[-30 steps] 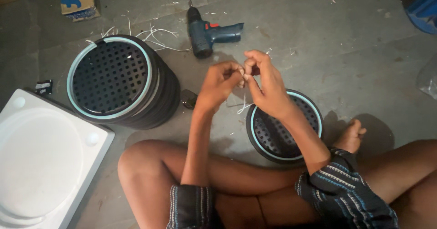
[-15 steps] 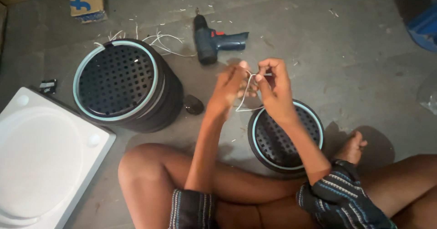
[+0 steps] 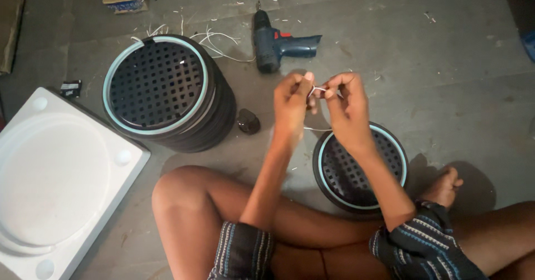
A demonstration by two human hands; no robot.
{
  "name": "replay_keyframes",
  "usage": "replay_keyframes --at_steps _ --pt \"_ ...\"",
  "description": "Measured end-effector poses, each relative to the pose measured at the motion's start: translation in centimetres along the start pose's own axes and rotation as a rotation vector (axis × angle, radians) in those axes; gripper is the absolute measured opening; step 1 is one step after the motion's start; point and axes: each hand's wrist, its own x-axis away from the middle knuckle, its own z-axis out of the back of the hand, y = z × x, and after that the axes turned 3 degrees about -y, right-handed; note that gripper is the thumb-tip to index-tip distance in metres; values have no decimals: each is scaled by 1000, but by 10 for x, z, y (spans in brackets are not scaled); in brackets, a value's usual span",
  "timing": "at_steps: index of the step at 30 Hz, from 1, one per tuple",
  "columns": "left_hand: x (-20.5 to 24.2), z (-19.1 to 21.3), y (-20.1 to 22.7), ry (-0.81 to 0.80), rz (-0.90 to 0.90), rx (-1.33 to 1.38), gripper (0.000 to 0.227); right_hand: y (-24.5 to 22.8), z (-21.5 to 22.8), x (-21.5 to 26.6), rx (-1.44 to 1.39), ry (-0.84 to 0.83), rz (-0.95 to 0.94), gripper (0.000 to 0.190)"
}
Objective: The person sits on the floor and connects wires to a small black battery pack to power a blue LED ring attached to a perforated speaker grille. After testing the light, they place the illuminated grille on top of a stack of similar speaker components.
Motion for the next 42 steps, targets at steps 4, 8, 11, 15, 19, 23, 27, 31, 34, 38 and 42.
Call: replay_keyframes --at_steps 4,8,11,15,19,23,27,31,34,38,42 --pt "-1 2 -2 -103 196 -342 26 -3 8 -5 292 68 47 17" --pt "1 -2 -10 -192 -16 -632 34 -9 12 -4 612 46 245 24" --pt "-1 -1 -14 -114 -26 -794 34 -12 11 -4 635 -11 270 25" --pt "-3 1 -24 -49 -2 -801 34 -14 8 -1 730 -45 235 28" --pt "-4 -4 -38 -17 78 -298 31 -10 3 0 887 -29 192 23" --pt "2 -9 -41 70 39 -288 30 -3 1 1 907 -20 155 18" --pt "14 -16 -32 170 -174 -605 29 5 -2 2 957 -7 78 10" --pt "20 -24 -22 256 -270 -735 29 18 -4 4 1065 -4 -1 13" --pt "27 -31 -21 202 -568 -775 25 32 4 0 1129 9 -81 15" --pt "25 -39 -24 120 -506 -737 25 31 35 -6 1118 174 -167 13" --pt "8 -14 -19 86 -244 -449 32 4 53 -12 912 262 -198 18"
